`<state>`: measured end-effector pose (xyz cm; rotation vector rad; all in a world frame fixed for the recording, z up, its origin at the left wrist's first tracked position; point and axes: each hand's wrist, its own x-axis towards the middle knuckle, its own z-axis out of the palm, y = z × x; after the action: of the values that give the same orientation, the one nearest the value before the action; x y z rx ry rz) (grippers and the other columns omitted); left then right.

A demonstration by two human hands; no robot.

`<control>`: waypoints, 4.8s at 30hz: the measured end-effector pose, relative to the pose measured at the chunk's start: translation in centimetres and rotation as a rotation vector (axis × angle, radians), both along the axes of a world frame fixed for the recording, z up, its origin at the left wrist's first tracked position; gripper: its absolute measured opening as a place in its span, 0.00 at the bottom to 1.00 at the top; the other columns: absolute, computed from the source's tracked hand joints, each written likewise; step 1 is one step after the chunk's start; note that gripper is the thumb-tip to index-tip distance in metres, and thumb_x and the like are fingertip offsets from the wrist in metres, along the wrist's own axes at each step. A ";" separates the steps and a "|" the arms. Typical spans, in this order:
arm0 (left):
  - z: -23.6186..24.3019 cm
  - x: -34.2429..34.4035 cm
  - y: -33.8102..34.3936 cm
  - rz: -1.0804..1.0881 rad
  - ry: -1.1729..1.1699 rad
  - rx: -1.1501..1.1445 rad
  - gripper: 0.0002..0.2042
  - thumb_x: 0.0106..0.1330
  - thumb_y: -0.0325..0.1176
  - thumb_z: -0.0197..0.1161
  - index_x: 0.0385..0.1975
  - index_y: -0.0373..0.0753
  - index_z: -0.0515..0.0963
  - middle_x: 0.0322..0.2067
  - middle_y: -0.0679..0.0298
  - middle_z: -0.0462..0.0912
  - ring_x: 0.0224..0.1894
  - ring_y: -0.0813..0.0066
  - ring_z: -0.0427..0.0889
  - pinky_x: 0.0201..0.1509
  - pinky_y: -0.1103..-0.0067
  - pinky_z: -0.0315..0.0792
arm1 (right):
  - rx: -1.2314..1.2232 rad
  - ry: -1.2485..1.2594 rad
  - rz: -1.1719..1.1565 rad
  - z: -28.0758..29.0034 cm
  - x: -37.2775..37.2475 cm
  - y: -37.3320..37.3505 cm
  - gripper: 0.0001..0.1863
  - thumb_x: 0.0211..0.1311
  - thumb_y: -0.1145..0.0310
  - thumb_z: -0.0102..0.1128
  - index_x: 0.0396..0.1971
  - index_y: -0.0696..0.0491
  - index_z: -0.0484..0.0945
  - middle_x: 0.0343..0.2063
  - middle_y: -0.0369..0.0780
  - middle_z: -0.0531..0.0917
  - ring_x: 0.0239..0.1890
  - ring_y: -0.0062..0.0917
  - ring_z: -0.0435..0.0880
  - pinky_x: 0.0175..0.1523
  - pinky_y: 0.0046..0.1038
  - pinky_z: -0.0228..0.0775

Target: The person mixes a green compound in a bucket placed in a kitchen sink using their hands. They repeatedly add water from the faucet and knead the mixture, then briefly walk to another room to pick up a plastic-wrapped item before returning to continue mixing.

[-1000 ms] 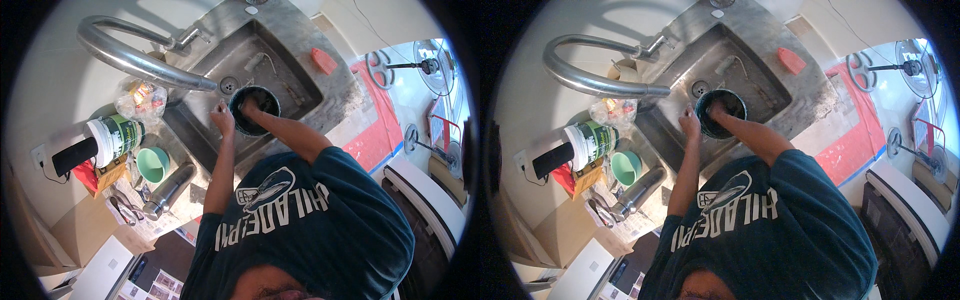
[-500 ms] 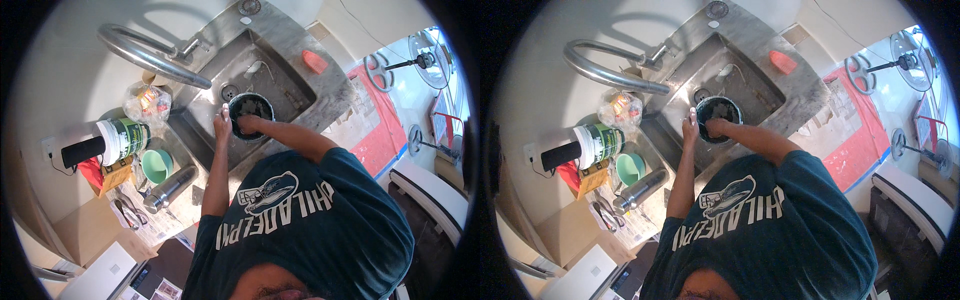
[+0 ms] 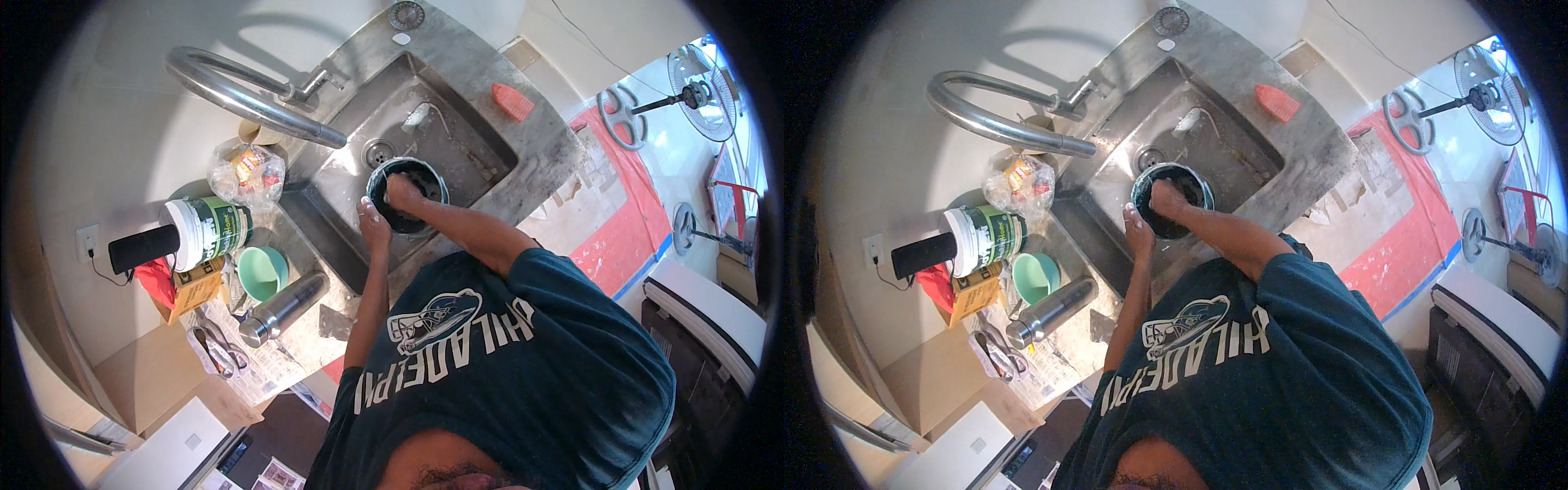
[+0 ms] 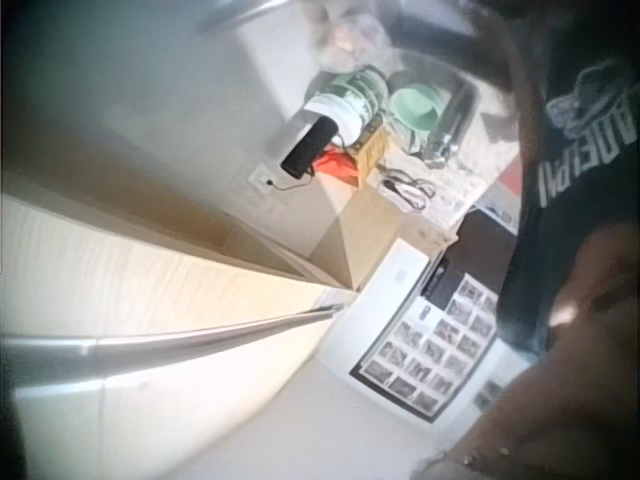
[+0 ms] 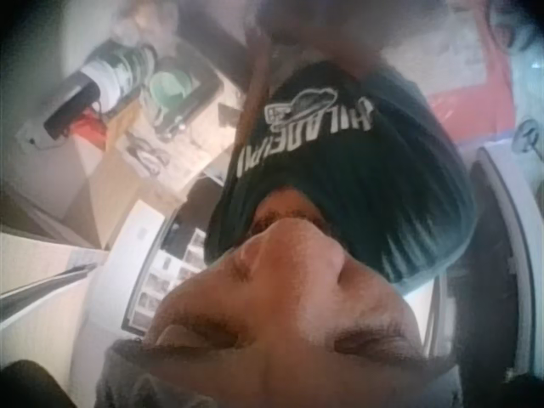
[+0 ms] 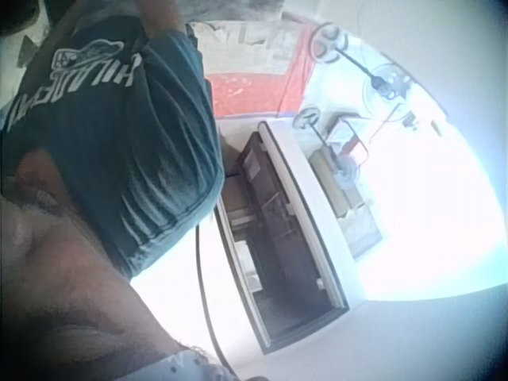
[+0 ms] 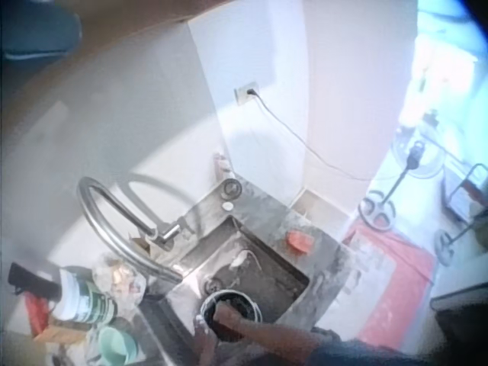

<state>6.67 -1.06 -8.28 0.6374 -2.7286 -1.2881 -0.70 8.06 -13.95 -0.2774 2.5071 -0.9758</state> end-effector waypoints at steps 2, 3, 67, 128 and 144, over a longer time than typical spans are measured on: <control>-0.9 0.6 0.2 0.031 0.053 -0.006 0.24 0.76 0.44 0.35 0.51 0.26 0.68 0.49 0.34 0.73 0.53 0.36 0.70 0.56 0.58 0.64 | -0.001 0.023 -0.072 1.6 0.3 0.0 0.10 0.54 0.70 0.58 0.27 0.62 0.83 0.30 0.56 0.83 0.37 0.45 0.85 0.43 0.39 0.78; -1.4 0.9 0.3 0.061 0.054 0.011 0.25 0.76 0.45 0.35 0.51 0.26 0.68 0.49 0.34 0.72 0.53 0.36 0.70 0.56 0.58 0.64 | -0.001 0.037 -0.105 2.7 0.5 0.0 0.10 0.54 0.70 0.58 0.26 0.62 0.83 0.30 0.57 0.83 0.37 0.45 0.85 0.43 0.40 0.78; -1.6 -4.5 -2.8 0.077 -0.005 0.065 0.24 0.72 0.39 0.36 0.51 0.23 0.71 0.49 0.35 0.74 0.54 0.37 0.71 0.57 0.62 0.64 | 0.071 0.124 0.038 3.9 -5.0 -0.9 0.11 0.53 0.69 0.57 0.28 0.62 0.84 0.30 0.54 0.84 0.35 0.43 0.86 0.47 0.40 0.78; -0.2 -0.8 3.2 0.257 0.209 0.642 0.25 0.56 0.35 0.74 0.40 0.38 0.60 0.27 0.70 0.65 0.26 0.85 0.68 0.26 0.85 0.68 | 0.140 0.176 0.808 12.3 -16.3 0.4 0.17 0.57 0.60 0.60 0.44 0.54 0.78 0.47 0.51 0.80 0.51 0.46 0.79 0.53 0.42 0.70; 3.1 -3.9 -2.4 0.216 -0.004 0.566 0.10 0.64 0.33 0.64 0.33 0.31 0.80 0.22 0.66 0.81 0.19 0.82 0.77 0.19 0.84 0.68 | -0.448 0.097 0.042 12.7 -10.4 20.6 0.23 0.57 0.69 0.61 0.51 0.63 0.70 0.42 0.48 0.83 0.44 0.33 0.82 0.50 0.32 0.72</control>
<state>2.76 -3.49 -5.20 0.9358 -2.2001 -1.9992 -11.11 28.70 -1.24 -0.5203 2.3271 -1.5340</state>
